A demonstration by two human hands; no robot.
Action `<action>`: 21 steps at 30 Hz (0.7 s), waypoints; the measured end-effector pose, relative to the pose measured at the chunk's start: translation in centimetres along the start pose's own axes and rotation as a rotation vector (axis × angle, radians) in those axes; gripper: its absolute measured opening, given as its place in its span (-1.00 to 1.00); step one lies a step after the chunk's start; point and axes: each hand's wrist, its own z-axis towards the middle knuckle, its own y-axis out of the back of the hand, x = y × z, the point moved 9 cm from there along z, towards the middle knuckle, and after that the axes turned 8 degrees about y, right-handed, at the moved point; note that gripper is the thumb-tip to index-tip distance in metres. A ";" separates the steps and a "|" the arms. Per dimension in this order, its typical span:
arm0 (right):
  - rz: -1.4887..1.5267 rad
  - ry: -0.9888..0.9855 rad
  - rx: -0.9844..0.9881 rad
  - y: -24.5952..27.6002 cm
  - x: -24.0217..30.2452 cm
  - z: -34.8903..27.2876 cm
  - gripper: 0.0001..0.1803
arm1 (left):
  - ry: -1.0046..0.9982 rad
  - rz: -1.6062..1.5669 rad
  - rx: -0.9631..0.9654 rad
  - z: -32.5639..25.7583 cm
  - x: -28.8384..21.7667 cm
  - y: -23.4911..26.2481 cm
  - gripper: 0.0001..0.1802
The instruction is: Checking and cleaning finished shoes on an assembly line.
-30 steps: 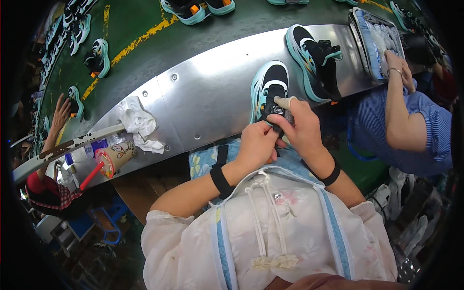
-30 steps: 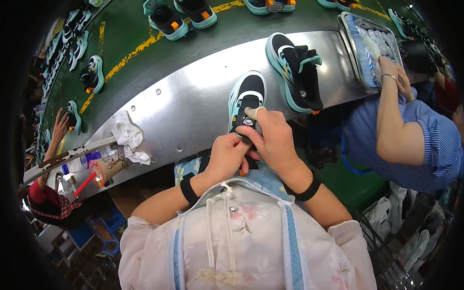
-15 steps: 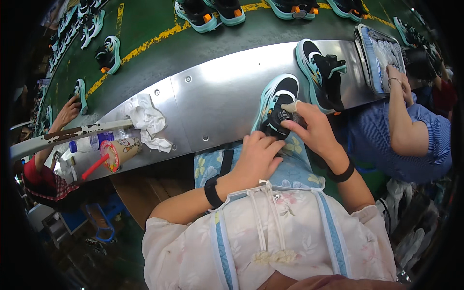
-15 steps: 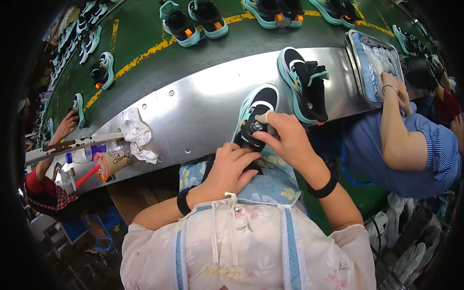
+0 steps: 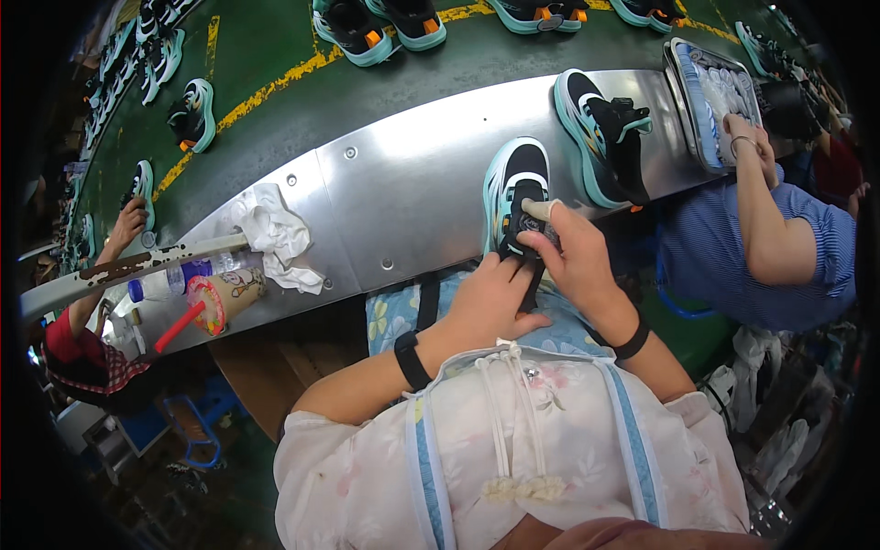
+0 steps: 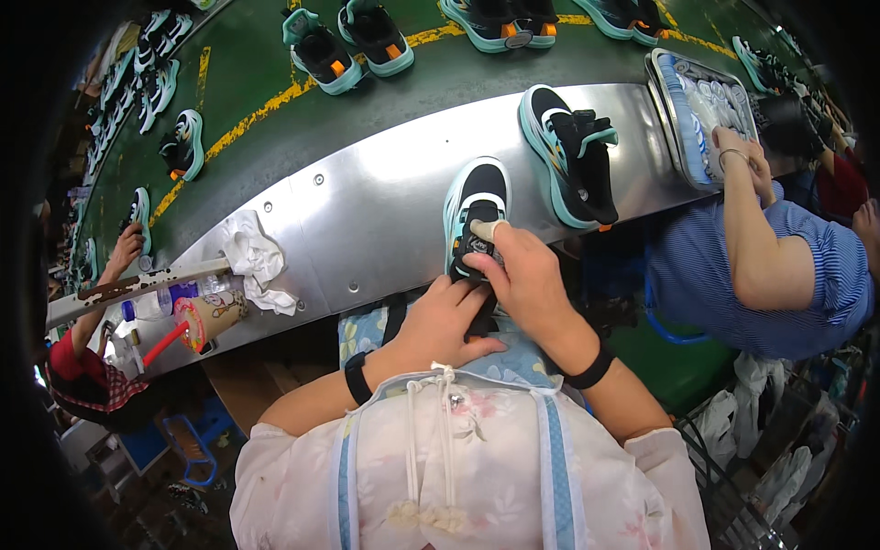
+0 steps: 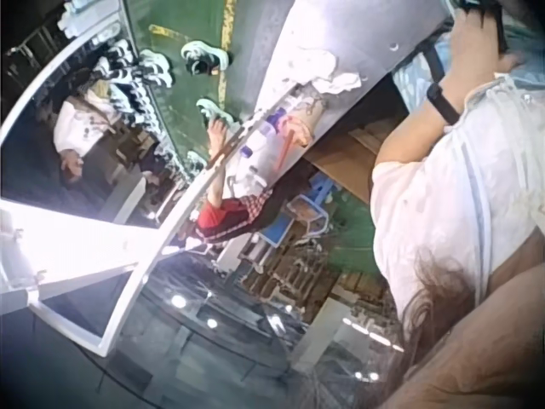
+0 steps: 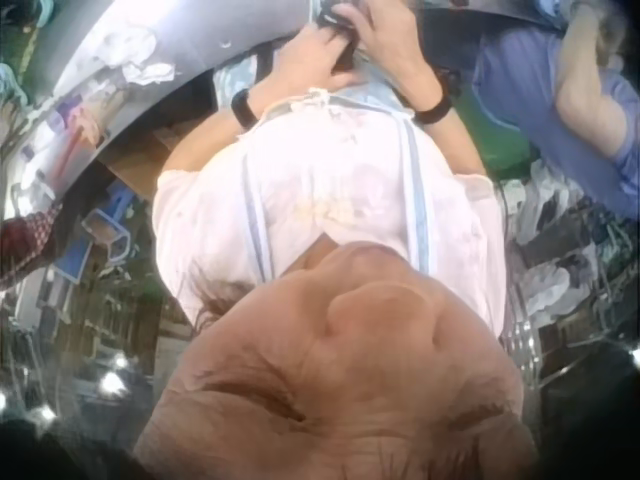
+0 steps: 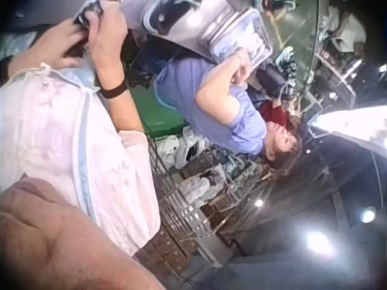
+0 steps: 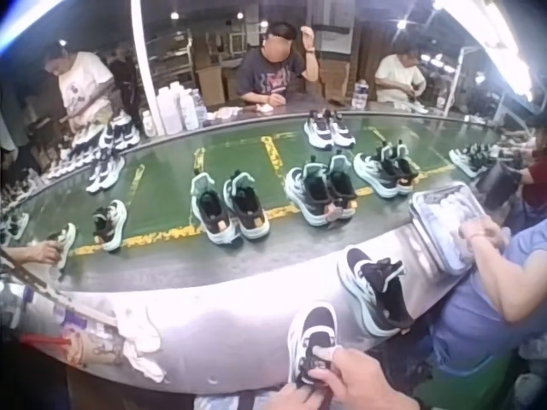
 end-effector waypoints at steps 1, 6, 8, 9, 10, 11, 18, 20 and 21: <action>0.004 0.013 -0.006 0.5 0.2 0.3 -0.67 | -0.003 0.011 -0.009 -0.2 0.2 0.4 -0.60; 0.107 -0.056 -0.011 7.4 0.5 2.5 -0.58 | -0.035 -0.018 -0.278 1.2 1.3 9.9 -0.86; 0.087 -0.152 -0.143 10.7 -1.6 1.8 -0.58 | 0.002 0.105 -0.535 0.8 2.4 15.5 -0.86; 0.006 -0.120 -0.178 11.7 -1.9 1.7 -0.58 | 0.037 0.252 -0.650 1.3 3.9 17.6 -0.87; -0.025 -0.142 -0.161 12.0 -2.6 1.3 -0.57 | -0.003 0.315 -0.797 2.2 5.8 19.8 -0.88; -0.055 -0.163 -0.144 12.2 -3.1 1.0 -0.56 | 0.020 0.401 -0.849 3.7 8.6 21.8 -0.87; -0.290 -0.152 0.225 11.4 -3.8 -0.3 -0.43 | 0.750 0.874 -0.577 5.9 34.1 33.0 -0.72; -0.250 -0.174 0.197 10.5 -6.3 -1.1 -0.46 | 0.418 1.012 -0.872 7.5 26.1 30.4 -0.71; -0.200 -0.158 0.179 10.2 -7.3 -1.1 -0.50 | 0.177 1.131 -1.079 7.2 20.3 27.8 -0.72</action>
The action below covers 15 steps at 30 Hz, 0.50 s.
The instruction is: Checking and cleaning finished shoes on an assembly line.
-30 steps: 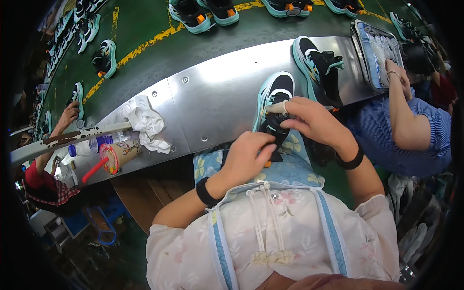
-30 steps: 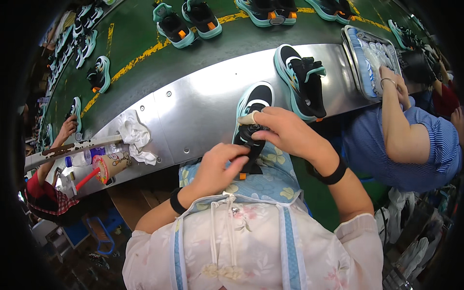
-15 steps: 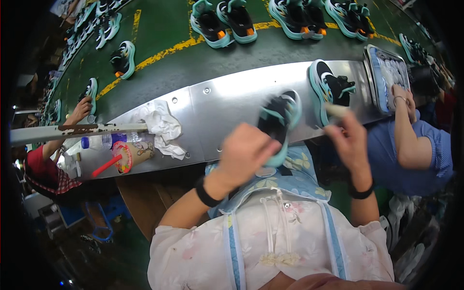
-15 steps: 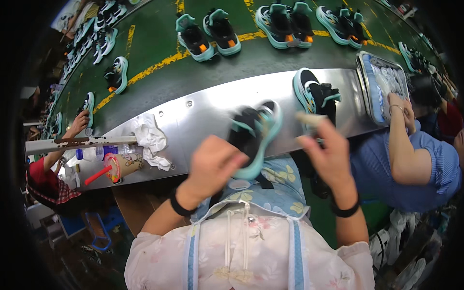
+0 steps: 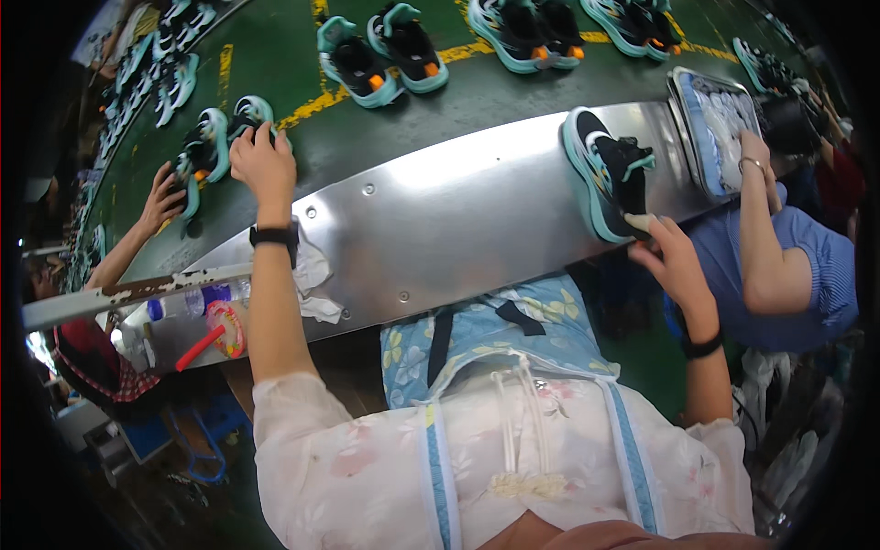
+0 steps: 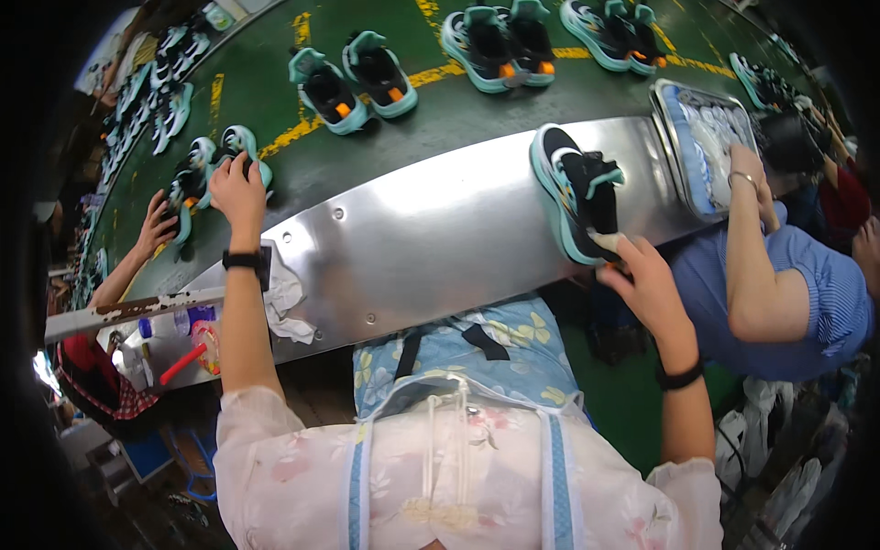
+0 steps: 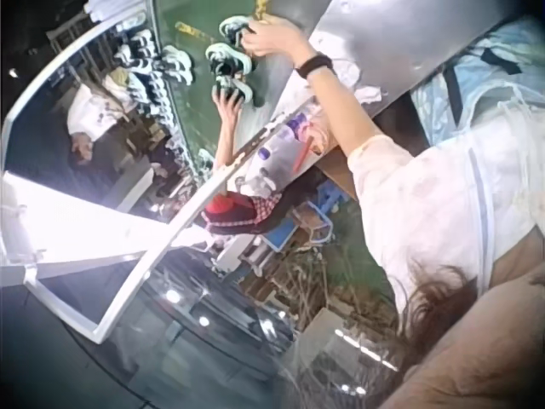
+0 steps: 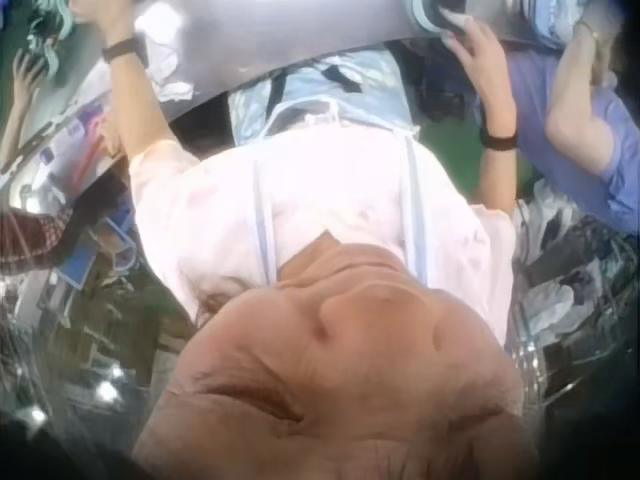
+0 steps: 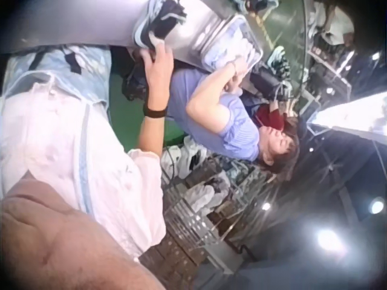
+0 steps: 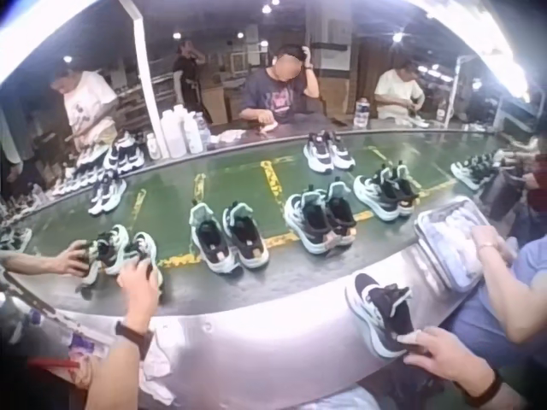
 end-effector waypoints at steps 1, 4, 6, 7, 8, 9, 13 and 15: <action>-0.060 -0.040 0.009 -0.3 -0.4 0.5 -0.59 | 0.065 -0.322 0.181 -0.5 -2.1 0.9 -0.75; 0.108 0.130 -0.084 -2.6 3.6 0.7 -0.66 | 0.533 -1.009 0.933 -6.8 -10.3 5.2 -0.78; 0.140 0.118 0.052 -5.7 7.5 0.4 -0.67 | 0.175 -1.111 1.134 -9.9 -17.2 11.0 -0.63; 0.197 0.153 0.077 -7.2 9.7 -0.2 -0.66 | 0.243 -1.160 1.324 -12.5 -19.5 11.9 -0.55; 0.256 0.189 0.100 -8.1 11.1 -0.5 -0.65 | 0.245 -1.226 1.309 -13.6 -21.2 13.0 -0.50; 0.264 0.201 0.107 -7.6 11.6 -0.5 -0.65 | 0.073 -1.211 1.110 -14.0 -22.1 13.7 -0.46; 0.710 0.196 0.411 -5.6 9.2 -1.1 -0.76 | 0.132 -1.188 1.156 -16.0 -22.2 13.2 -0.48; 0.498 0.078 0.120 -1.9 5.0 1.0 -0.65 | 0.139 -1.150 1.307 -15.5 -22.4 13.3 -0.52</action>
